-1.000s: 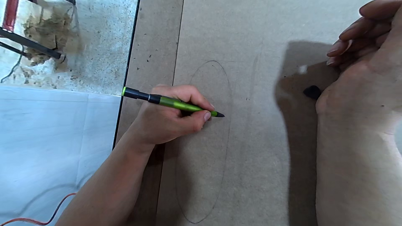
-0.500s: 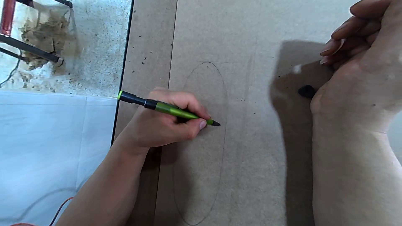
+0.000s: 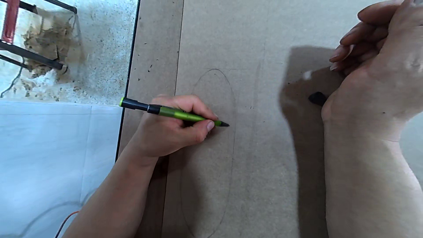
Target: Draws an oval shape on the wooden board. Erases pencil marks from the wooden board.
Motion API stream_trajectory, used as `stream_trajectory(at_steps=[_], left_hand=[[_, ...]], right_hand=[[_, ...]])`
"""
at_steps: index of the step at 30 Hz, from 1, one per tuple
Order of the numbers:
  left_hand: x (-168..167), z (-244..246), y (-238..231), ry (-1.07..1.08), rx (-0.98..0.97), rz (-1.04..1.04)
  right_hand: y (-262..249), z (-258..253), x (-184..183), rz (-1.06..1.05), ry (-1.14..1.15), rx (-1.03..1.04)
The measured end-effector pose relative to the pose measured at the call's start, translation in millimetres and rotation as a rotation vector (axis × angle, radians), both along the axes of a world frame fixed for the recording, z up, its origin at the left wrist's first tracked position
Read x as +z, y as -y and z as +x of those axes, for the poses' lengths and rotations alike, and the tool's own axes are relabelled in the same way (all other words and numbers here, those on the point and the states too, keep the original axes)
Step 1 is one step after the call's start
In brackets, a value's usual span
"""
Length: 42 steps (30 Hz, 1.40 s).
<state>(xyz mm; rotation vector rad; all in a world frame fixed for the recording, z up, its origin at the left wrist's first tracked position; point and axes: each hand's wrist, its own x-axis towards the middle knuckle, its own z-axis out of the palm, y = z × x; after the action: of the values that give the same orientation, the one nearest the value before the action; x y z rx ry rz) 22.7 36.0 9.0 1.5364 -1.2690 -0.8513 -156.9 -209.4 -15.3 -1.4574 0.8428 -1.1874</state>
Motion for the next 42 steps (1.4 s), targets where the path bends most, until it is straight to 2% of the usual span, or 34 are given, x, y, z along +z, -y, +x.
stream_trajectory(at_steps=[2, 5, 10, 18, 25, 27, 31, 36, 40, 42], left_hand=[[-0.2, -1.0, -0.3, -0.001, 0.019, -0.003], [0.9, 2.5, 0.5, 0.012, -0.058, 0.002], [1.0, -5.0, 2.6, -0.059, 0.108, 0.007], [-3.5, 14.0, 21.0, -0.078, -0.029, -0.029], [5.4, 11.9, 16.1, 0.016, -0.159, 0.003], [3.9, 12.0, 15.8, 0.007, -0.143, -0.001], [-2.6, 12.0, 16.5, -0.014, 0.026, -0.033], [3.3, 12.4, 15.2, 0.013, -0.131, -0.01], [-1.8, 11.1, 16.5, -0.019, 0.019, -0.031], [-2.3, 10.5, 16.3, -0.025, 0.022, -0.046]], right_hand=[[0.3, 0.0, -0.2, -0.002, -0.007, 0.001], [0.4, -0.8, -0.8, 0.006, -0.013, 0.006], [0.5, 0.0, -0.3, 0.006, 0.002, 0.002], [0.5, -0.4, -0.4, -0.019, -0.012, 0.008], [0.3, -0.5, 0.3, -0.014, -0.015, 0.013], [0.6, -0.8, -0.6, -0.005, -0.018, 0.012], [-0.2, -0.4, 0.6, -0.004, -0.017, 0.006], [-0.7, 0.0, 1.1, -0.005, -0.018, 0.008], [-0.8, -0.5, 1.1, -0.005, -0.025, 0.005], [-0.7, -0.7, 0.7, -0.006, -0.025, 0.005]])
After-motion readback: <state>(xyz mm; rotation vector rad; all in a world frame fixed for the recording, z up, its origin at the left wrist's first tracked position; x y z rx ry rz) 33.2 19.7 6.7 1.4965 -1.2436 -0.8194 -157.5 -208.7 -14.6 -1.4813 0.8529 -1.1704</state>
